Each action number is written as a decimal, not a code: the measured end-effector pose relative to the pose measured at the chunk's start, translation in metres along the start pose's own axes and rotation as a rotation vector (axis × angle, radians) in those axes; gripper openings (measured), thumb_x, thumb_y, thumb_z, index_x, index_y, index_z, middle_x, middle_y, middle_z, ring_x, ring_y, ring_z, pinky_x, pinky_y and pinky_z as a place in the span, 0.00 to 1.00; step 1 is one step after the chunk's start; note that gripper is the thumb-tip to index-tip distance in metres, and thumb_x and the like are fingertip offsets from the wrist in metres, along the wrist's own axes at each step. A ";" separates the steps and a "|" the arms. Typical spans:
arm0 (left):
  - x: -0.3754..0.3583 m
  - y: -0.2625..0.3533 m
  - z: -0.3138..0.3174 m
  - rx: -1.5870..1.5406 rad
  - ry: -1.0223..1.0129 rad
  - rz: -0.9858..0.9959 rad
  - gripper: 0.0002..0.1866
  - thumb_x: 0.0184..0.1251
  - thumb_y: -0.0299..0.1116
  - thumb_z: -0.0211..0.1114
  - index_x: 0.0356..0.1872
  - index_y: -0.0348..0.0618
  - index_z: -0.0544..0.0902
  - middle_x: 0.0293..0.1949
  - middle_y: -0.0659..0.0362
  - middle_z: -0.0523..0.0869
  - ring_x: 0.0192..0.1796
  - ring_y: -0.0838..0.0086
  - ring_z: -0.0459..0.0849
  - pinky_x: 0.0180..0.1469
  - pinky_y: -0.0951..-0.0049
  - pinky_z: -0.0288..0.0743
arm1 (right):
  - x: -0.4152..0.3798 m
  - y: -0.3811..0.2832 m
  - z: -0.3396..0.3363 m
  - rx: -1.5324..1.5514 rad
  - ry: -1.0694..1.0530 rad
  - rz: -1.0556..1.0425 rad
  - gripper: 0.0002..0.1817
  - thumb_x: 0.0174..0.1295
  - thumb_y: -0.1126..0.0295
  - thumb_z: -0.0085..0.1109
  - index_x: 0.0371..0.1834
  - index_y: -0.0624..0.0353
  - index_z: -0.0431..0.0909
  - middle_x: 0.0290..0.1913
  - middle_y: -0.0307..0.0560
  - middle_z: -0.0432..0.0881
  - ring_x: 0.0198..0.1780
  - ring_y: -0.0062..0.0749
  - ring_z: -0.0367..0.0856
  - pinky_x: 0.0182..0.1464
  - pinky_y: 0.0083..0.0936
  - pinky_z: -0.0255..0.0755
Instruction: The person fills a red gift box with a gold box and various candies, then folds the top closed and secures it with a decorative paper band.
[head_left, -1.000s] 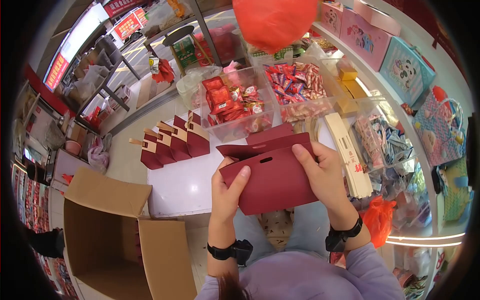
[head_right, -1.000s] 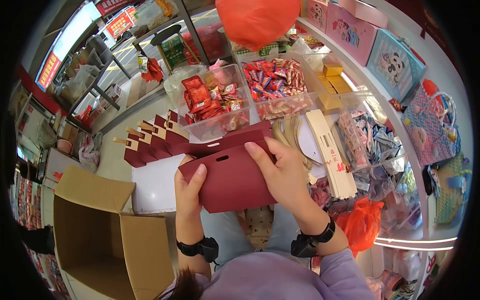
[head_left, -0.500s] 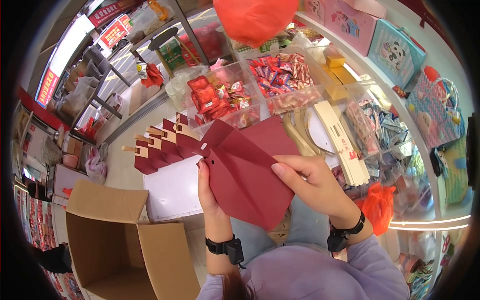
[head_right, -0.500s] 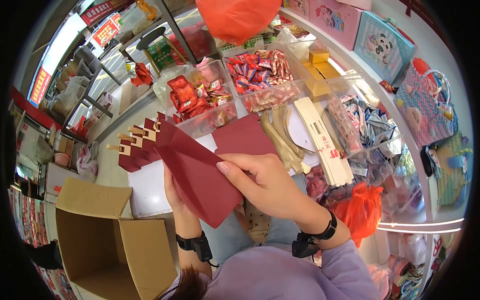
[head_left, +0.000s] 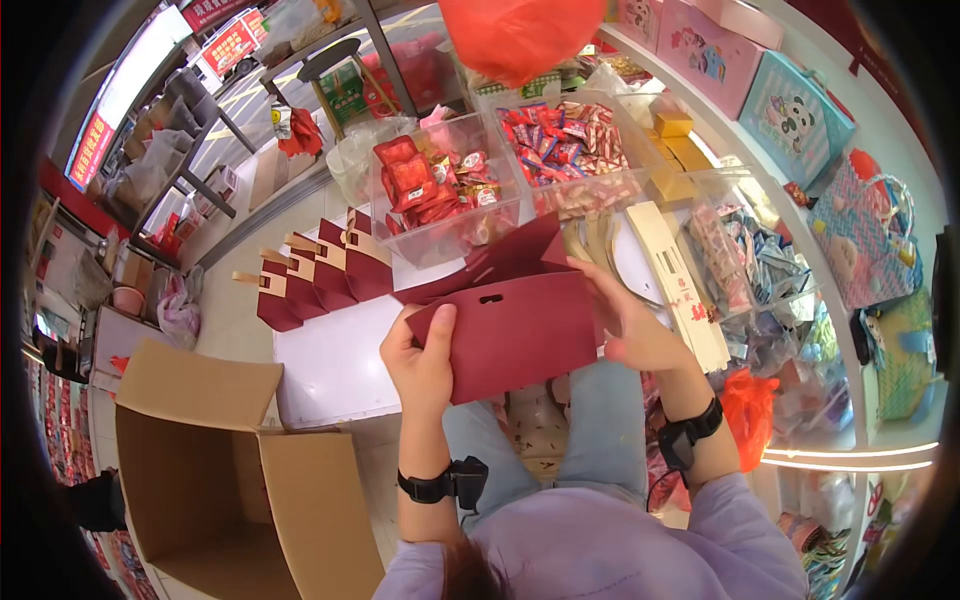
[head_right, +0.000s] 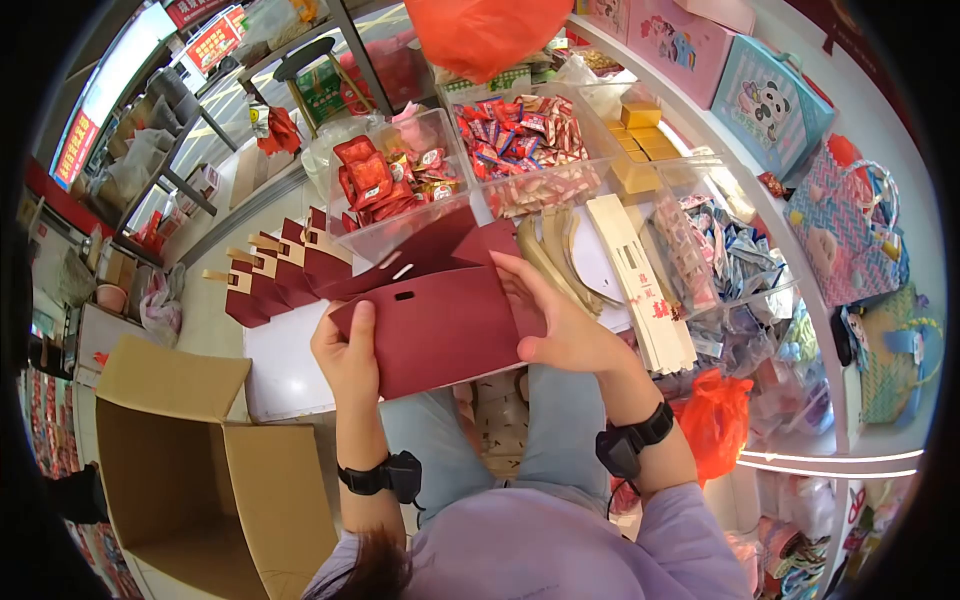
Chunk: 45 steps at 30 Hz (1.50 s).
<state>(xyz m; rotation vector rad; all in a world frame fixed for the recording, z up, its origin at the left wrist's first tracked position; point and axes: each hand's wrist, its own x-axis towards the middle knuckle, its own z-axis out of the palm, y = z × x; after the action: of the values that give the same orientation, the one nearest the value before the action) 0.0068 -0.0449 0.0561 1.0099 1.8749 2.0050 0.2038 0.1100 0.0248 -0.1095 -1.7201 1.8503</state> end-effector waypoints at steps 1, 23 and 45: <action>0.000 -0.002 0.005 0.000 -0.018 -0.019 0.11 0.67 0.32 0.71 0.30 0.35 0.83 0.26 0.65 0.82 0.31 0.83 0.74 0.36 0.79 0.69 | -0.001 0.003 -0.004 -0.022 -0.028 -0.051 0.40 0.66 0.63 0.67 0.76 0.67 0.57 0.71 0.53 0.67 0.72 0.35 0.67 0.73 0.31 0.59; -0.016 -0.120 0.030 0.221 -0.468 0.028 0.51 0.38 0.35 0.88 0.66 0.41 0.68 0.60 0.50 0.78 0.61 0.62 0.80 0.65 0.63 0.74 | -0.020 0.080 -0.036 -0.601 0.163 0.236 0.49 0.47 0.61 0.82 0.71 0.62 0.62 0.57 0.49 0.78 0.60 0.37 0.77 0.63 0.33 0.71; -0.021 -0.121 0.020 0.191 -0.547 -0.207 0.41 0.39 0.39 0.88 0.55 0.36 0.75 0.51 0.50 0.83 0.54 0.65 0.83 0.57 0.66 0.78 | -0.026 0.087 -0.037 -0.517 0.145 0.327 0.47 0.48 0.63 0.83 0.70 0.63 0.65 0.60 0.49 0.79 0.61 0.34 0.78 0.64 0.31 0.71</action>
<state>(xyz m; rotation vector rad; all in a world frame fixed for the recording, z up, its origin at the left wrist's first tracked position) -0.0004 -0.0211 -0.0663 1.2032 1.7869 1.2828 0.2096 0.1324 -0.0702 -0.7504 -2.1297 1.5122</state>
